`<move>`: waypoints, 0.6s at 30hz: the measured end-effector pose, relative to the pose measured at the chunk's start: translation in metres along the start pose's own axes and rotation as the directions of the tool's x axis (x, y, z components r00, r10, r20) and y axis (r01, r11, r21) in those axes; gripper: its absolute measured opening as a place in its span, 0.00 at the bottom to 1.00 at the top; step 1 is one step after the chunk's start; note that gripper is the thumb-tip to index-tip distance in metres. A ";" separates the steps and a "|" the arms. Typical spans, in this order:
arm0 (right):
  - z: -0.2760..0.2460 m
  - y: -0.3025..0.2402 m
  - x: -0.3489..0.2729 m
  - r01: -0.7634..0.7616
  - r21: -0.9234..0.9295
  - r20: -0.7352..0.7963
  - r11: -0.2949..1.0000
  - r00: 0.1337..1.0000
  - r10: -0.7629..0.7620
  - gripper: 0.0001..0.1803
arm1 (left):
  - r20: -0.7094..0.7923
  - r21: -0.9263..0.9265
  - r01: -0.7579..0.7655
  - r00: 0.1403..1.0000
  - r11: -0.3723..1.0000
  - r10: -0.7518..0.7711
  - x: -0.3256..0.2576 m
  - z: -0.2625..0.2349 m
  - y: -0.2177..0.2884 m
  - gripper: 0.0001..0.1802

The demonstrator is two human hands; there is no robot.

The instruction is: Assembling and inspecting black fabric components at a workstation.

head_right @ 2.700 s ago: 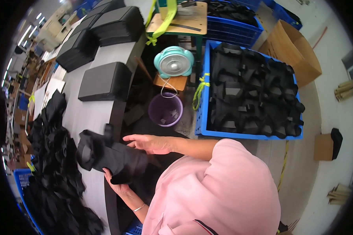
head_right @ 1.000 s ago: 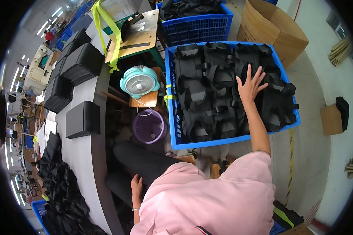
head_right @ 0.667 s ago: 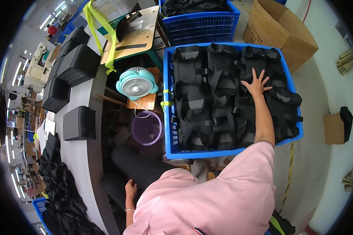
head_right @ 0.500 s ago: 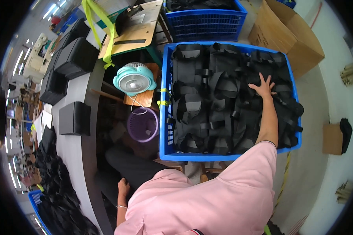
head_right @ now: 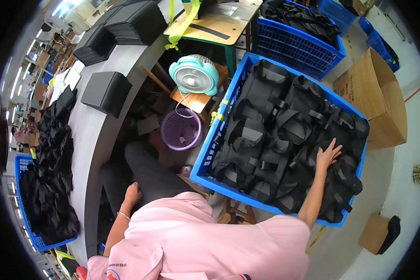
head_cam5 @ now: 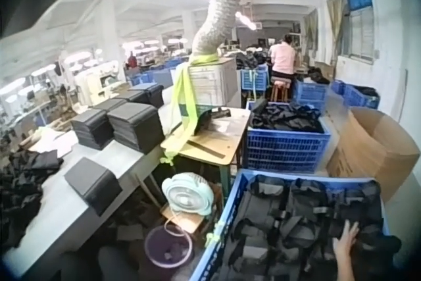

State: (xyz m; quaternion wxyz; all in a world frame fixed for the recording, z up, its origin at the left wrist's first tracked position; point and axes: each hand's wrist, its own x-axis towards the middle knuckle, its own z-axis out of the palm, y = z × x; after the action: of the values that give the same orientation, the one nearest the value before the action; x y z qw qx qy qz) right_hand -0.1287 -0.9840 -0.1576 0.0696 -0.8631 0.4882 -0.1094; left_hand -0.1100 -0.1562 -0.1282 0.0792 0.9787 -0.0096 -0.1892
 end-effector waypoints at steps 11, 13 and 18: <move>-0.035 -0.215 -0.071 0.740 -0.201 -0.213 0.642 0.607 -0.766 0.35 | -0.100 0.022 -0.091 0.991 0.996 0.092 -0.007 0.007 -0.004 0.06; 0.010 -0.183 -0.040 0.719 -0.251 -0.097 0.648 0.648 -0.756 0.38 | -0.085 -0.002 -0.098 0.992 0.995 0.097 0.001 0.012 -0.002 0.07; 0.064 -0.145 -0.004 0.509 -0.142 0.459 0.849 0.793 -0.400 0.42 | 0.057 -0.040 0.008 0.998 0.999 -0.006 0.006 -0.002 0.013 0.10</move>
State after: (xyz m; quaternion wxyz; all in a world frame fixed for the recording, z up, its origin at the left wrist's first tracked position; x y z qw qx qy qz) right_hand 0.0060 -0.9053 -0.1865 0.0297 -0.9599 0.2483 0.1263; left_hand -0.1039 -0.1692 -0.1261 0.0979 0.9712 -0.0047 -0.2173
